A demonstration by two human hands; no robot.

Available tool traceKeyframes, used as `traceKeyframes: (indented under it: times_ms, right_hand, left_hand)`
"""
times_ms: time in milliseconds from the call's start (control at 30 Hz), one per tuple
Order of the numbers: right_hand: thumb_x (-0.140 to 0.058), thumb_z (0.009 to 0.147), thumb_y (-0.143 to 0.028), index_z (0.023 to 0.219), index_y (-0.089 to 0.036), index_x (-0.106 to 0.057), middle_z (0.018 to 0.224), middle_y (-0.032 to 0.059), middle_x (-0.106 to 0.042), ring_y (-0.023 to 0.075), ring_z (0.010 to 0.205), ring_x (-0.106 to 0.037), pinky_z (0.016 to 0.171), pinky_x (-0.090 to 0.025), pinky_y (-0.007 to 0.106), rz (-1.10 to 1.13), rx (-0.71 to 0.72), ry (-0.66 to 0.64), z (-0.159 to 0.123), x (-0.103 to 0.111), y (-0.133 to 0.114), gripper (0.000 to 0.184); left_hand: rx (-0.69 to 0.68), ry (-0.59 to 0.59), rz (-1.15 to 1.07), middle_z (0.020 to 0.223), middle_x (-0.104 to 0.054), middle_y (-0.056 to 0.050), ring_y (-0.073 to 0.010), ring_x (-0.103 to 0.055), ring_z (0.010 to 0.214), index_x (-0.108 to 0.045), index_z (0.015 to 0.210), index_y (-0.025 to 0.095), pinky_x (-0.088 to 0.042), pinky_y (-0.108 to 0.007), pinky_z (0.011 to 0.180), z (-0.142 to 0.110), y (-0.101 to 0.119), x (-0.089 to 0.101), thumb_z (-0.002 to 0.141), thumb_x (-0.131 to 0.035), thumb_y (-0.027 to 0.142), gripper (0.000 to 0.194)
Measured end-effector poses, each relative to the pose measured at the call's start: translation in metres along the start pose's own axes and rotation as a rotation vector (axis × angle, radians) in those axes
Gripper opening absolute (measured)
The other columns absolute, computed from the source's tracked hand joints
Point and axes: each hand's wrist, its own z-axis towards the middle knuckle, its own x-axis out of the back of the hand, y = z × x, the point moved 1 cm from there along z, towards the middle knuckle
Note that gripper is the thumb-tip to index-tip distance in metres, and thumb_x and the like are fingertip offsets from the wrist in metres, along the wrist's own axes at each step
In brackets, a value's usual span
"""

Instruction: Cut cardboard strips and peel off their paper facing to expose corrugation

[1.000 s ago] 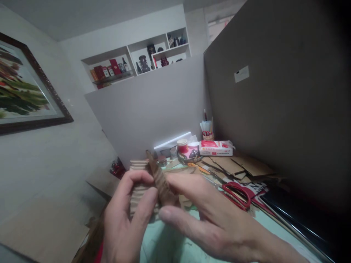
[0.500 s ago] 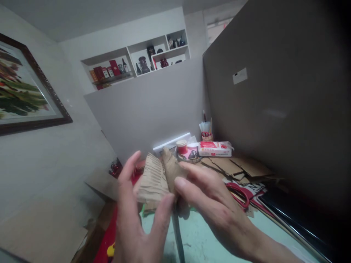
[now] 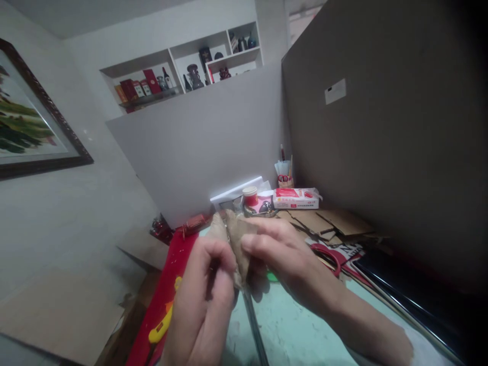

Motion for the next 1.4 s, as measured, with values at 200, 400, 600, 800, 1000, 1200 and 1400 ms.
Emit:
traceKeyframes:
  times_ms: [200, 400, 600, 800, 1000, 1200, 1400]
  right_hand:
    - [-0.050, 0.094, -0.024, 0.067, -0.019, -0.049, 0.054, -0.0062, -0.047, 0.0073, 0.045, -0.044, 0.044, -0.037, 0.019, 0.114, -0.050, -0.026, 0.005, 0.004, 0.007, 0.027]
    - [-0.061, 0.093, -0.028, 0.067, -0.019, -0.051, 0.062, -0.0059, -0.051, 0.0092, 0.057, -0.048, 0.051, -0.036, 0.022, -0.368, 0.007, 0.031, -0.003, -0.004, -0.007, 0.029]
    - [-0.046, 0.100, -0.035, 0.055, -0.019, -0.051, 0.054, -0.0017, -0.052, 0.0124, 0.053, -0.052, 0.052, -0.038, 0.027, -0.618, -0.032, 0.008, -0.004, -0.008, -0.011, 0.048]
    - [-0.044, 0.102, -0.033, 0.058, -0.018, -0.054, 0.060, 0.0025, -0.060, 0.0146, 0.063, -0.061, 0.069, -0.049, 0.028, -0.276, -0.057, -0.094, -0.005, -0.008, -0.007, 0.048]
    - [-0.045, 0.102, -0.040, 0.061, -0.021, -0.053, 0.060, 0.0016, -0.059, 0.0165, 0.065, -0.060, 0.072, -0.050, 0.032, -0.073, -0.081, -0.127, -0.004, -0.008, -0.002, 0.046]
    - [-0.047, 0.100, -0.041, 0.059, -0.023, -0.052, 0.061, 0.0010, -0.060, 0.0171, 0.065, -0.060, 0.076, -0.052, 0.033, -0.035, -0.066, -0.146, -0.002, -0.006, -0.003, 0.045]
    - [-0.042, 0.105, -0.036, 0.065, -0.019, -0.054, 0.061, 0.0007, -0.059, 0.0147, 0.064, -0.059, 0.072, -0.047, 0.030, 0.089, -0.032, -0.187, -0.001, -0.007, 0.009, 0.044]
  left_hand:
    - [0.024, -0.038, -0.156, 0.065, -0.056, 0.002, -0.0149, -0.047, 0.056, -0.057, 0.082, 0.027, -0.036, -0.027, 0.054, 0.008, -0.006, -0.002, 0.092, -0.059, 0.040, 0.017]
    - [-0.024, 0.159, -0.074, 0.074, -0.059, 0.003, -0.0146, -0.052, 0.066, -0.061, 0.091, 0.028, -0.039, -0.023, 0.055, 0.005, -0.005, -0.004, 0.091, -0.063, 0.038, 0.010]
    - [-0.074, 0.172, -0.132, 0.070, -0.055, 0.004, -0.0086, -0.049, 0.056, -0.064, 0.087, 0.026, -0.042, -0.016, 0.051, 0.005, -0.002, -0.006, 0.090, -0.063, 0.032, 0.007]
    - [0.046, 0.146, -0.306, 0.054, -0.050, 0.007, -0.0079, -0.056, 0.047, -0.056, 0.085, 0.026, -0.043, -0.016, 0.048, 0.001, 0.008, -0.010, 0.094, -0.053, 0.022, 0.010]
    - [0.097, 0.150, -0.486, 0.050, -0.053, 0.006, -0.0078, -0.057, 0.043, -0.056, 0.080, 0.023, -0.047, -0.017, 0.051, 0.002, 0.011, -0.008, 0.091, -0.054, 0.018, 0.012]
    - [0.125, 0.090, -0.514, 0.056, -0.066, -0.001, -0.0130, -0.062, 0.049, -0.051, 0.079, 0.024, -0.048, -0.017, 0.046, 0.006, 0.005, -0.002, 0.088, -0.059, 0.022, 0.013]
    - [0.075, -0.009, -0.500, 0.063, -0.068, 0.000, -0.0153, -0.065, 0.054, -0.049, 0.084, 0.026, -0.050, -0.020, 0.046, 0.011, -0.007, 0.009, 0.090, -0.059, 0.021, 0.013]
